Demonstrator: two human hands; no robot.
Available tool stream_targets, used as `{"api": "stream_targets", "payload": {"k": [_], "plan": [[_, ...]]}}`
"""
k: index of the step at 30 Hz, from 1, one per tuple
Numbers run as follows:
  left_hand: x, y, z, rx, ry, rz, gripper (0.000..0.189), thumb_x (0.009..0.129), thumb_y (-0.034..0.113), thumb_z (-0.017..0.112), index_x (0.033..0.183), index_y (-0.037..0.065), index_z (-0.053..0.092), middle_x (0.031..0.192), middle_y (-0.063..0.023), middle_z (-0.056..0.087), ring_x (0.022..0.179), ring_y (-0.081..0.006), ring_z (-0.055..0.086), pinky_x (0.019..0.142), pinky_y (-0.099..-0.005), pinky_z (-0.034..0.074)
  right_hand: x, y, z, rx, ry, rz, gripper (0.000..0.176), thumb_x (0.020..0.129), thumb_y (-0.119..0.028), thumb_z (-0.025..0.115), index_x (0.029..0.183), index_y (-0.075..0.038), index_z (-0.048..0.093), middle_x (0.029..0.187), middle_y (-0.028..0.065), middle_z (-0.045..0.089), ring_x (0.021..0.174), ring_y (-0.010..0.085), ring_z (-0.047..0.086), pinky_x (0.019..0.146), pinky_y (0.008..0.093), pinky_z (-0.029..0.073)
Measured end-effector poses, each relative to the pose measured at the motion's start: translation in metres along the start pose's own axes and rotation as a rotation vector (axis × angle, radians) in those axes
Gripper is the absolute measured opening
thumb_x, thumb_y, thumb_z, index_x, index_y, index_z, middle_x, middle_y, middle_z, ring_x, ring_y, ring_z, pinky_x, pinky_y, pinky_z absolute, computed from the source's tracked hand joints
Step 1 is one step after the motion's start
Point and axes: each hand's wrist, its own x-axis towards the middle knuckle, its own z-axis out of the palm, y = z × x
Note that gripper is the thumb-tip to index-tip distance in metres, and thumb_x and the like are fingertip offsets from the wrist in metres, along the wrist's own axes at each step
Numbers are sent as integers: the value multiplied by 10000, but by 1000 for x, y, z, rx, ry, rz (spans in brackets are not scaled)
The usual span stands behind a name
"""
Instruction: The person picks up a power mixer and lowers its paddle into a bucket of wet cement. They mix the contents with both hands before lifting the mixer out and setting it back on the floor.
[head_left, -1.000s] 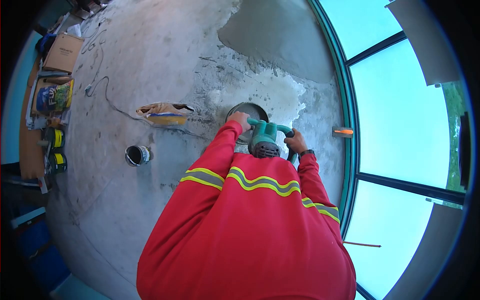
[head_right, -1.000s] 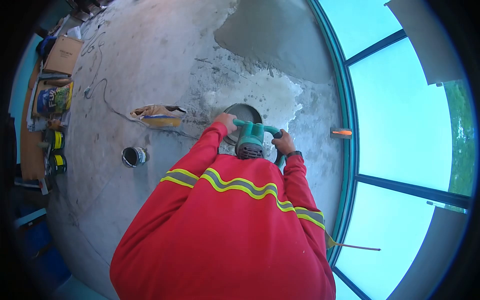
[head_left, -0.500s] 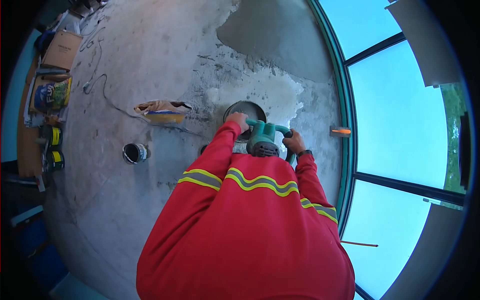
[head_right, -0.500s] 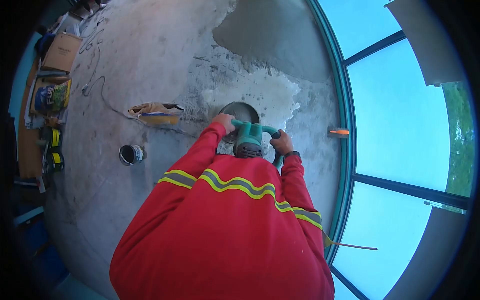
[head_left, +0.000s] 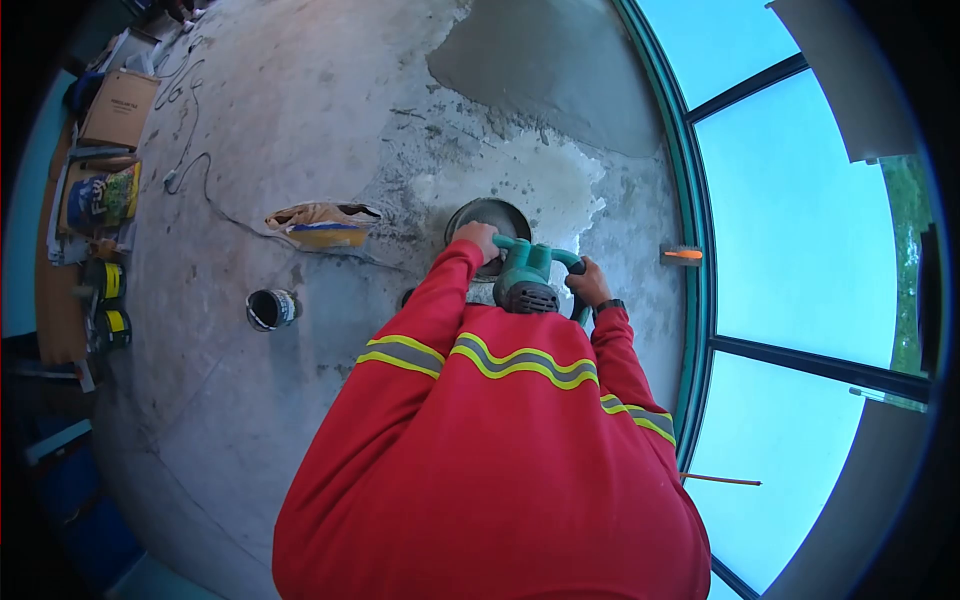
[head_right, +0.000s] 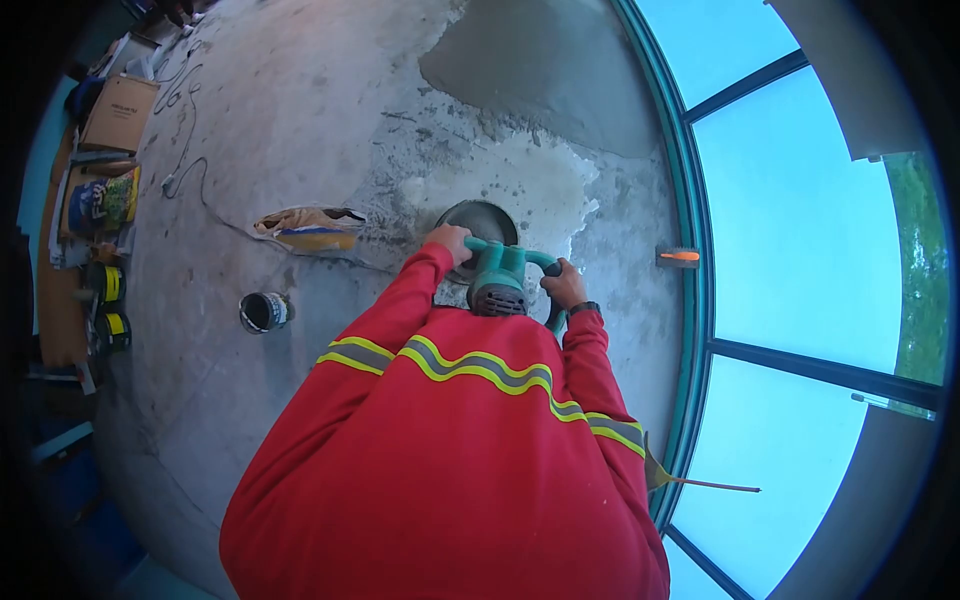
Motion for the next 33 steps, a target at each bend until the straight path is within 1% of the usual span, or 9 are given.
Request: {"api": "stream_targets", "payload": {"k": [6, 9, 12, 15, 18, 21, 24, 27, 33], "plan": [[5, 3, -1, 3, -9, -11, 227, 710, 287, 682, 898, 161, 702, 937, -153, 682, 913, -345, 648, 822, -443, 519, -3, -7, -2, -13, 14, 2, 352, 660, -175, 651, 945, 17, 572, 719, 117, 616, 635, 218, 615, 584, 350, 493], [9, 3, -1, 21, -6, -1, 252, 709, 308, 703, 913, 160, 699, 946, -149, 683, 919, -338, 649, 826, -437, 519, -4, -8, -4, 65, -21, 42, 355, 659, -178, 653, 945, 15, 573, 715, 112, 615, 630, 209, 609, 581, 349, 490], [8, 8, -7, 45, -12, -5, 289, 698, 330, 730, 929, 160, 695, 951, -147, 684, 924, -334, 650, 827, -433, 520, -2, -8, -2, 9, 24, 8, 344, 659, -173, 657, 936, 13, 572, 710, 105, 611, 619, 200, 600, 577, 348, 488], [7, 7, -11, 55, -10, -15, 320, 689, 349, 748, 937, 156, 692, 954, -148, 684, 929, -333, 649, 828, -432, 521, -1, -12, -3, 77, 6, 1, 340, 655, -170, 665, 929, 10, 573, 708, 101, 609, 610, 196, 594, 574, 346, 486], [12, 4, -8, 61, -16, -22, 330, 688, 363, 750, 940, 158, 691, 957, -148, 684, 936, -332, 648, 830, -431, 520, -2, -17, -3, 70, 13, 0, 347, 650, -175, 677, 928, 7, 576, 711, 102, 610, 605, 198, 596, 568, 343, 486], [11, 4, -10, 62, -16, -30, 329, 690, 372, 747, 940, 166, 691, 959, -142, 685, 942, -331, 647, 832, -432, 518, -1, -16, -2, 64, 15, 28, 389, 636, -201, 678, 942, 25, 597, 745, 167, 639, 705, 290, 642, 659, 394, 503], [12, 2, -10, 60, -9, -33, 327, 690, 385, 746, 934, 173, 691, 959, -136, 686, 939, -331, 648, 829, -436, 517, 1, -15, 0, 49, 33, 24, 386, 636, -206, 685, 934, 24, 600, 754, 172, 638, 705, 291, 638, 659, 390, 501], [13, 3, -12, 64, -4, -25, 329, 688, 395, 747, 925, 173, 691, 951, -133, 687, 930, -331, 648, 823, -440, 516, 3, -12, 3, -14, 75, -58, 376, 638, -197, 702, 930, 8, 581, 725, 110, 616, 634, 223, 613, 580, 358, 488], [7, 6, -15, 65, 16, -28, 316, 696, 392, 746, 914, 170, 692, 926, -131, 688, 916, -327, 649, 816, -436, 517, 4, -13, 3, 74, 35, 12, 339, 648, -169, 699, 914, 4, 579, 710, 108, 610, 578, 212, 604, 538, 349, 494]]}}
